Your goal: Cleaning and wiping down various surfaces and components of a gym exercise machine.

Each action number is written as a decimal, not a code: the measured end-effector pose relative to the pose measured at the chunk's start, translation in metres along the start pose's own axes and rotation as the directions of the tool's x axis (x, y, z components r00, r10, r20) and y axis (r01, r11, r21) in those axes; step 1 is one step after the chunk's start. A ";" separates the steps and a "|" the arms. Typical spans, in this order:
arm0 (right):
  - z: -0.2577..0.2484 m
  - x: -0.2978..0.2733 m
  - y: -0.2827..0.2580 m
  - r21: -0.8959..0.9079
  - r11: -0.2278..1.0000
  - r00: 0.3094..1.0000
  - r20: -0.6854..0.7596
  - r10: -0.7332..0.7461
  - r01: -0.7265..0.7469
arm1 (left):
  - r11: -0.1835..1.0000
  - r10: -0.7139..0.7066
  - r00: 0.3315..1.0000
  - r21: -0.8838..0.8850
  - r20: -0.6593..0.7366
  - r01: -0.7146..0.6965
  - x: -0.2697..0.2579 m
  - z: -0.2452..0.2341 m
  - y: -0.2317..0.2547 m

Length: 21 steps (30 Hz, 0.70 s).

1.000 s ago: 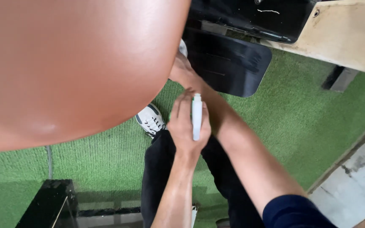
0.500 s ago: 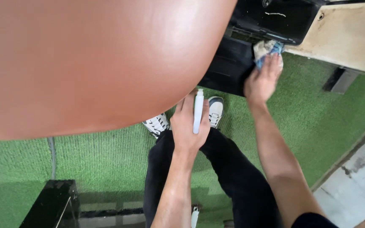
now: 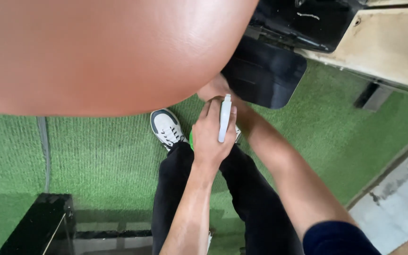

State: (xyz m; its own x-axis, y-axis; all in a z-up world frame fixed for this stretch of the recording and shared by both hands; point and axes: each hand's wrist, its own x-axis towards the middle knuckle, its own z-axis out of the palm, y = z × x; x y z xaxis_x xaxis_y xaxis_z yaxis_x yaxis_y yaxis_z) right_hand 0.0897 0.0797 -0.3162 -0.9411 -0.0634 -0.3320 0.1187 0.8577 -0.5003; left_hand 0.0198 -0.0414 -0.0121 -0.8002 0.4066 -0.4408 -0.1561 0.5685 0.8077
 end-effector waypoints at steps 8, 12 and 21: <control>-0.077 -0.028 0.011 -0.129 0.990 0.988 -0.136 -0.078 0.060 | 0.999 0.021 0.998 0.045 -0.057 -0.018 -0.008 0.008 -0.009; -0.082 0.011 -0.029 -0.165 0.918 0.931 -0.003 0.364 -0.360 | 0.998 -0.046 0.999 0.032 -0.009 0.047 -0.014 0.009 -0.015; -0.111 -0.079 -0.033 -0.130 0.949 0.945 -0.123 -0.304 0.289 | 0.997 -0.032 0.999 0.066 -0.024 0.033 -0.015 0.016 -0.008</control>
State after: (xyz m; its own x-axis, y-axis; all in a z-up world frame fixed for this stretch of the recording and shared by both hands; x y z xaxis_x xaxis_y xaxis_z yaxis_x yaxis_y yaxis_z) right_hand 0.1250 0.1135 -0.1849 -0.9640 -0.2584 -0.0634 -0.2002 0.8614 -0.4668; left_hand 0.0421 -0.0407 -0.0186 -0.8085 0.3711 -0.4567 -0.1438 0.6280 0.7648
